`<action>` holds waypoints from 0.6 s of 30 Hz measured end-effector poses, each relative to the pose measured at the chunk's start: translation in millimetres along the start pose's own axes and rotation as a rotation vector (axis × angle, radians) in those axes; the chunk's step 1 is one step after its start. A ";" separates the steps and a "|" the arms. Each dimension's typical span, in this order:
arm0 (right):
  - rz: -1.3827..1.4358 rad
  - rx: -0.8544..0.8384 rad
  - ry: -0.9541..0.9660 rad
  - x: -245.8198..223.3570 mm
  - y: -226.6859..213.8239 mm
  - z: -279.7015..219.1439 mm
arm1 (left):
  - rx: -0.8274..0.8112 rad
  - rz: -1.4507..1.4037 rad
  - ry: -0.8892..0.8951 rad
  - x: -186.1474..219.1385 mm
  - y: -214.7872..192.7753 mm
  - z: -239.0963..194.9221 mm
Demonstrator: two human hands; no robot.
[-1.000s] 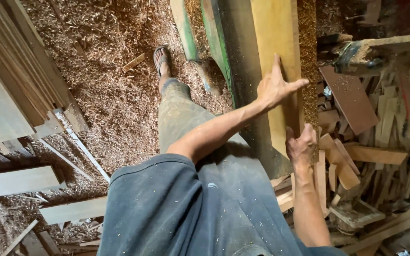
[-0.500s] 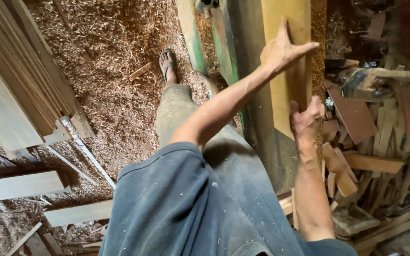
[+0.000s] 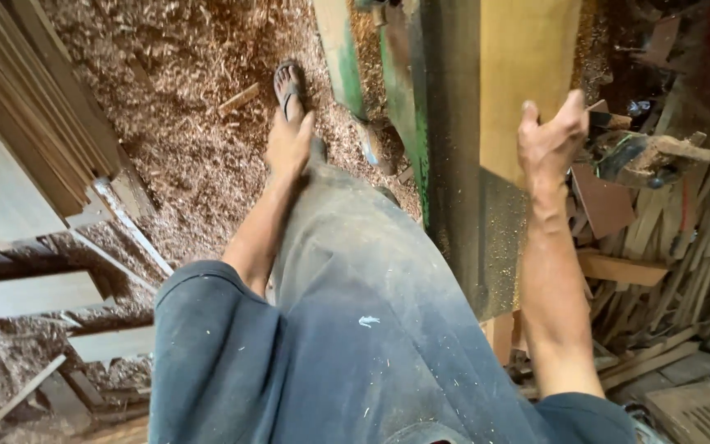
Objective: Feeding wooden boards through a jointer machine to flatten and square the edges.
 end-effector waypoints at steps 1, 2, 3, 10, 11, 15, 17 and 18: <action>-0.005 0.027 -0.015 0.4 3.6 9.8 | 0.040 0.166 -0.123 -49.7 -8.4 5.5; -0.010 0.054 -0.030 0.6 7.3 19.1 | 0.079 0.333 -0.245 -98.9 -17.7 9.0; -0.013 0.047 -0.035 -6.1 6.4 28.0 | 0.079 0.329 -0.254 -131.3 -16.5 19.8; -0.043 0.057 -0.134 -15.7 25.7 97.9 | -0.003 0.206 -0.276 -173.2 -5.0 30.9; 0.027 0.055 -0.171 -34.0 17.4 106.2 | -0.008 0.253 -0.243 -177.5 -1.9 35.4; -0.181 0.124 -0.212 39.4 52.4 149.6 | 0.016 0.149 -0.339 -186.4 -12.3 31.6; -0.316 0.155 -0.257 34.1 66.6 175.5 | 0.025 0.159 -0.302 -186.7 -14.8 34.8; -0.383 0.171 -0.278 65.5 62.5 182.9 | 0.025 0.160 -0.305 -199.9 -15.7 38.6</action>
Point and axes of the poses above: each hand's wrist, its own z-axis towards the middle knuckle, its own y-axis out of the palm, x = y × z, the point moved 6 cm from there along z, towards the middle knuckle, and after that the axes turned 7 degrees about -z, right-handed, at the moved point
